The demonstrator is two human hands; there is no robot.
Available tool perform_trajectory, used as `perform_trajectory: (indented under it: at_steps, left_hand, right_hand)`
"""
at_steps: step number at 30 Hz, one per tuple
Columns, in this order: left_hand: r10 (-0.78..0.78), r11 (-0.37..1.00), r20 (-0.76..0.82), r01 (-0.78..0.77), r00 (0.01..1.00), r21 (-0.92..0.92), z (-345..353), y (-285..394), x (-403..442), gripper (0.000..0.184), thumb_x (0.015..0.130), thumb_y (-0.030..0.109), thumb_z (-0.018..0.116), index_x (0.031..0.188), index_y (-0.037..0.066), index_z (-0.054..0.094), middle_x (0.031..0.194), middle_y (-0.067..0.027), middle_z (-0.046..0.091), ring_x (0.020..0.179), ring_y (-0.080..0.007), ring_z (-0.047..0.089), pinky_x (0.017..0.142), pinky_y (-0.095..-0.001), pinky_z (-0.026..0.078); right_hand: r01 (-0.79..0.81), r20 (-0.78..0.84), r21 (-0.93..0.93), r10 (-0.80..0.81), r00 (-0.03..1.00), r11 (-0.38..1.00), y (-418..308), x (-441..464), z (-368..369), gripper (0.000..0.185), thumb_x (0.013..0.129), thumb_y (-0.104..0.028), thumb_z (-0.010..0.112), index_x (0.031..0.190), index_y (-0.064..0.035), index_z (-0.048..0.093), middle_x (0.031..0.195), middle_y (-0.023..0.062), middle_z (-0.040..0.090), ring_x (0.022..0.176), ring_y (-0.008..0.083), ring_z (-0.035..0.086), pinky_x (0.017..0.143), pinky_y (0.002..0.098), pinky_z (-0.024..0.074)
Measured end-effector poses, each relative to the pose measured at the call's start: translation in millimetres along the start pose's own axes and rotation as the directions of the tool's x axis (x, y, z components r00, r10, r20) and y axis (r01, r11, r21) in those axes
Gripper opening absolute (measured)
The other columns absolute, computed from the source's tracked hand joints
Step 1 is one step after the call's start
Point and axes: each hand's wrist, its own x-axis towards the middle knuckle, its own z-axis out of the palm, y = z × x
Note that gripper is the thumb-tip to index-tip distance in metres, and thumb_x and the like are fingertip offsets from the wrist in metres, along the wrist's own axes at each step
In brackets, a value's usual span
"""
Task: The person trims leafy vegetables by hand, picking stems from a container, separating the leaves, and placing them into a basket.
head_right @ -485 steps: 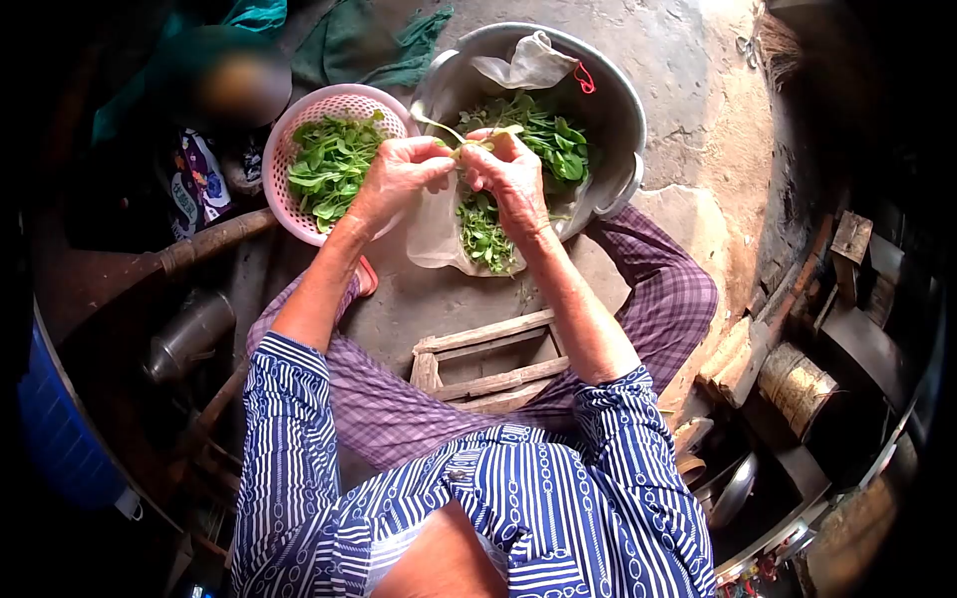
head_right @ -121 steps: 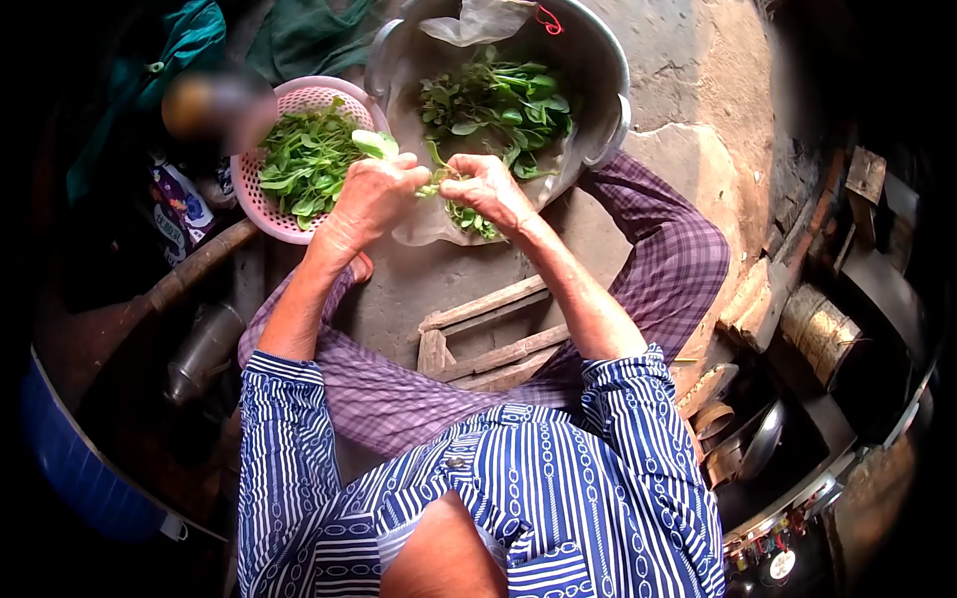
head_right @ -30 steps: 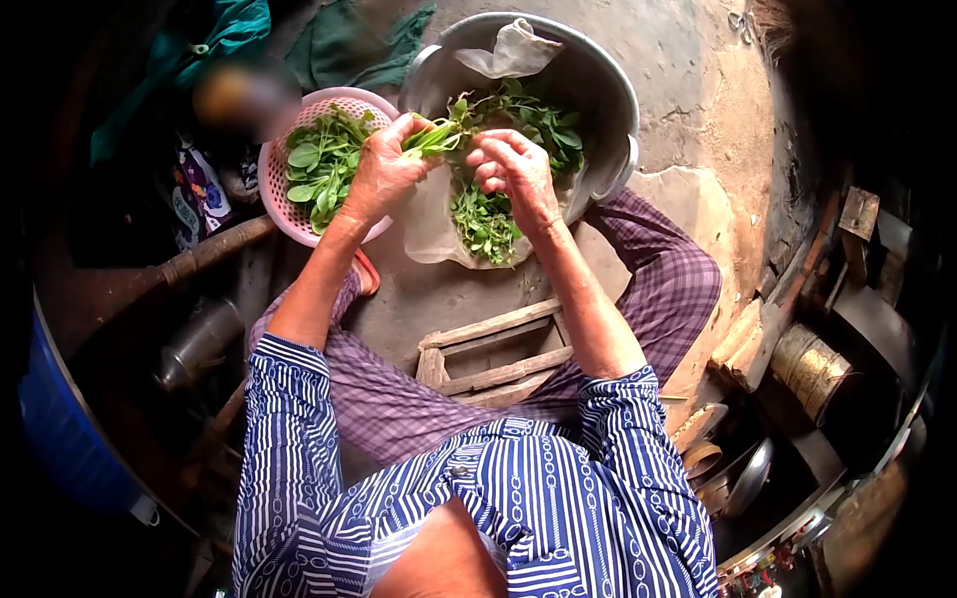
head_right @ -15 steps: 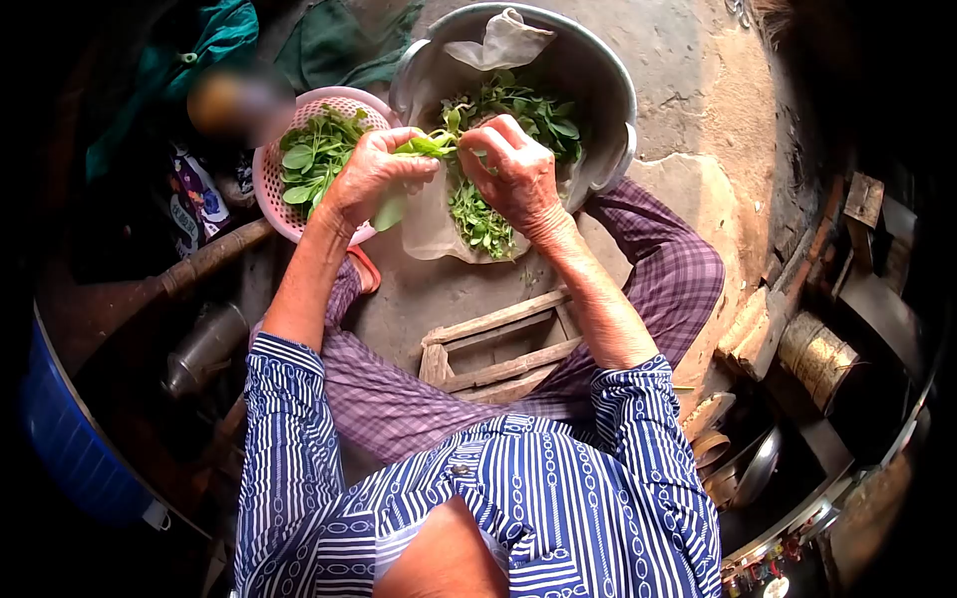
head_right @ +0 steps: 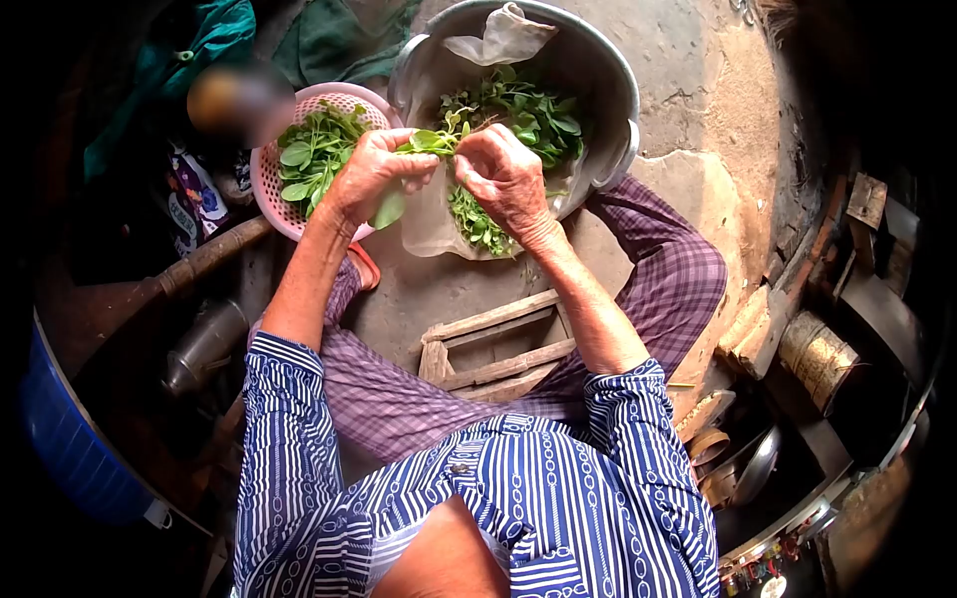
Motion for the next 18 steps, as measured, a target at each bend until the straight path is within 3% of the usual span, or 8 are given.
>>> perform_trajectory:
  at_steps: [11,13,14,16,18]
  left_hand:
    - [-0.021,1.000,0.009,0.021,1.000,0.000,3.5,-1.7,1.1,0.009,0.075,0.000,0.063,0.083,-0.004,0.060,0.069,-0.0042,0.059,0.057,-0.0066,0.053,0.048,-0.0160,0.039]
    - [-0.027,0.999,-0.007,0.027,1.000,-0.031,3.4,-2.1,0.7,0.009,0.075,0.000,0.063,0.083,-0.004,0.060,0.068,-0.0045,0.059,0.057,-0.0068,0.053,0.047,-0.0160,0.039]
    - [-0.027,0.999,-0.007,0.027,1.000,-0.030,2.2,-2.0,1.5,0.009,0.075,0.000,0.063,0.083,-0.004,0.060,0.068,-0.0045,0.059,0.057,-0.0068,0.053,0.047,-0.0160,0.039]
    - [-0.053,0.998,0.008,0.053,0.999,-0.020,-1.3,-2.4,2.4,0.013,0.075,0.003,0.063,0.086,-0.002,0.059,0.071,-0.0029,0.058,0.057,-0.0063,0.051,0.052,-0.0177,0.039]
    - [-0.057,0.998,0.007,0.057,0.998,-0.002,-2.1,-2.4,2.6,0.013,0.075,0.003,0.063,0.086,-0.002,0.059,0.070,-0.0027,0.057,0.057,-0.0063,0.051,0.052,-0.0178,0.039]
  right_hand:
    - [0.002,0.004,-0.041,-0.002,1.000,0.999,-0.9,-3.2,-0.2,0.013,0.070,-0.004,0.064,0.080,-0.0044,0.057,0.070,0.0034,0.054,0.055,0.0108,0.052,0.051,0.0228,0.0427]
    - [-0.201,-0.003,0.182,0.205,0.979,0.963,0.0,-5.8,2.2,0.013,0.070,-0.004,0.064,0.081,-0.0032,0.057,0.069,-0.0007,0.053,0.057,0.0062,0.049,0.052,0.0206,0.0414]
    - [-0.341,0.034,0.474,0.370,0.929,0.812,2.5,-7.9,5.8,0.009,0.074,-0.003,0.062,0.081,-0.0026,0.057,0.069,-0.0045,0.052,0.058,0.0034,0.046,0.053,0.0178,0.0389]
    - [-0.341,0.041,0.715,0.450,0.892,0.610,10.0,-5.7,3.5,0.004,0.078,-0.003,0.060,0.082,-0.0029,0.057,0.071,-0.0055,0.052,0.057,0.0028,0.045,0.053,0.0163,0.0374]
    - [-0.289,-0.002,0.756,0.444,0.896,0.587,11.4,-5.6,-6.8,0.006,0.080,-0.004,0.059,0.085,-0.0021,0.057,0.071,-0.0043,0.054,0.058,0.0008,0.045,0.051,0.0151,0.0361]
